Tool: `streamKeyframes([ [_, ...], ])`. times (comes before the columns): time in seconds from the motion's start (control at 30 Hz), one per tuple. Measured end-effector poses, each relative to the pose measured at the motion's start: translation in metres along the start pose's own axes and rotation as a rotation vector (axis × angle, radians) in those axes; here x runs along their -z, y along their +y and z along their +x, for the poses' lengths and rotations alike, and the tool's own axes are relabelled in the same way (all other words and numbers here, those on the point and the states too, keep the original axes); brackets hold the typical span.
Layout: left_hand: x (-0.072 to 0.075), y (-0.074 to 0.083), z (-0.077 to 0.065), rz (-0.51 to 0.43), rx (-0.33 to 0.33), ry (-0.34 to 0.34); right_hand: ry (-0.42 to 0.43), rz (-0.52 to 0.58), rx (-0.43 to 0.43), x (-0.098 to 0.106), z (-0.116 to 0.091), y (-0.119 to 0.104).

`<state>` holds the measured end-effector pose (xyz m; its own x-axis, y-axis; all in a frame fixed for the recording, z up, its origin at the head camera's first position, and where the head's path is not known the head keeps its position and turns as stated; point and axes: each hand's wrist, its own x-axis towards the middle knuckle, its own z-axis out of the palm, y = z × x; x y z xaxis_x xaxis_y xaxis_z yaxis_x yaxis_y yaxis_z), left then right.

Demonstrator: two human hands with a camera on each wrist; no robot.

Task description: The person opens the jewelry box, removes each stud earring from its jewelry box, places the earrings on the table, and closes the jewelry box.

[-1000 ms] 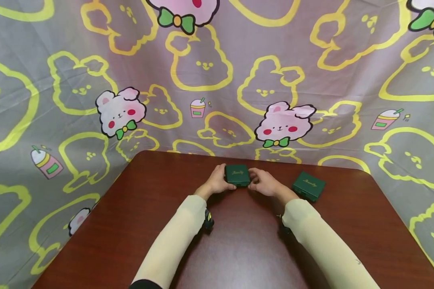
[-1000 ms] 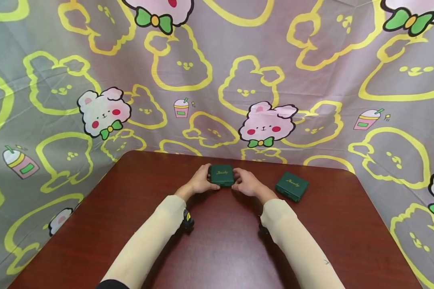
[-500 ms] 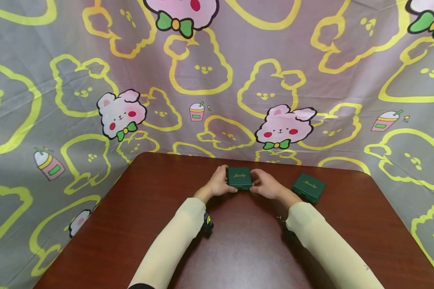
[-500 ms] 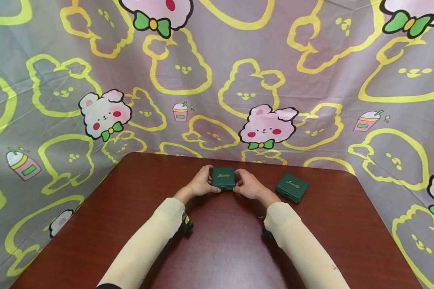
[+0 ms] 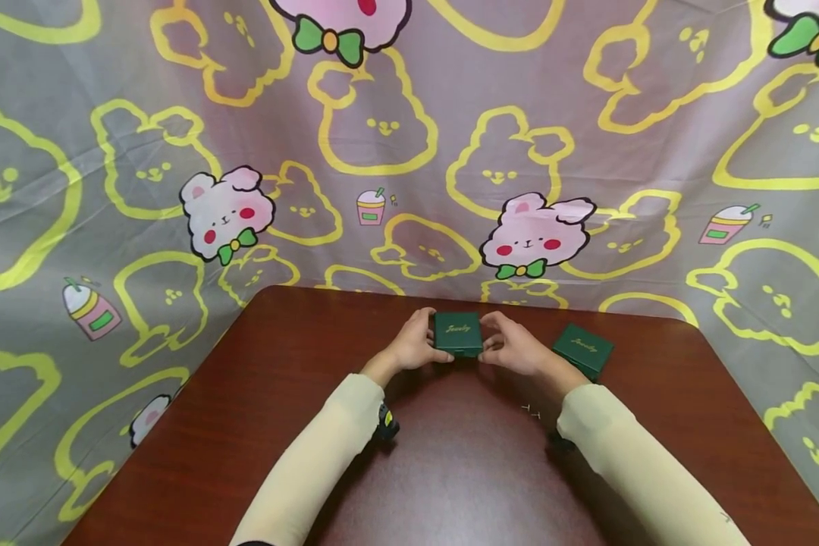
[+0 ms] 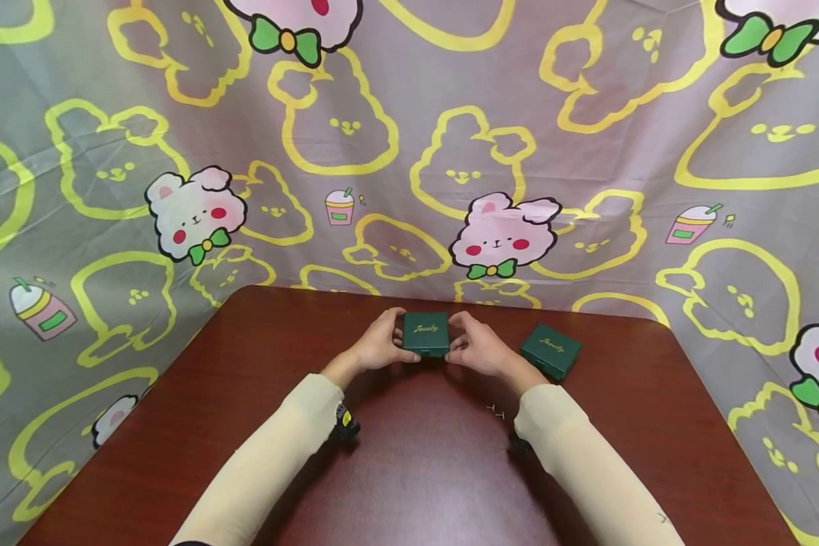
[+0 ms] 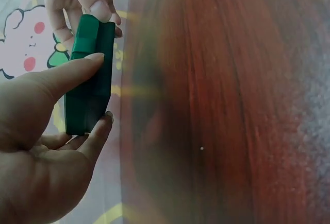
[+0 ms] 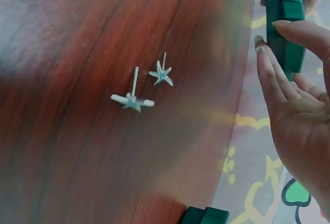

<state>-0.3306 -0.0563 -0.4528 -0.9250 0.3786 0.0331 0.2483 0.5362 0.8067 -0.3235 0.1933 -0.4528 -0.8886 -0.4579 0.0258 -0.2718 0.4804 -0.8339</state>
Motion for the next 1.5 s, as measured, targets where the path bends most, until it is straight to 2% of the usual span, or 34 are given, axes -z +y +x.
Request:
streamKeyframes([
  [0.3, 0.001, 0.012, -0.013, 0.008, -0.036, -0.040, 0.006, -0.007, 0.003, 0.005, -0.019, -0.011],
  [0.57, -0.003, 0.018, -0.020, 0.029, -0.077, -0.055, 0.014, -0.134, 0.074, 0.010, -0.033, -0.016],
  [0.77, -0.007, 0.019, -0.026, 0.051, -0.109, -0.064, 0.016, -0.232, 0.093, 0.011, -0.044, -0.016],
  [1.0, -0.012, 0.020, -0.038, 0.116, -0.147, -0.081, 0.021, -0.309, 0.074, 0.006, -0.058, -0.018],
  [1.23, -0.020, 0.017, -0.051, 0.184, -0.133, -0.122, 0.000, -0.334, 0.032, -0.006, -0.069, -0.014],
  [1.5, -0.030, 0.009, -0.049, 0.239, -0.132, -0.100, 0.021, -0.432, 0.044, -0.012, -0.070, -0.009],
])
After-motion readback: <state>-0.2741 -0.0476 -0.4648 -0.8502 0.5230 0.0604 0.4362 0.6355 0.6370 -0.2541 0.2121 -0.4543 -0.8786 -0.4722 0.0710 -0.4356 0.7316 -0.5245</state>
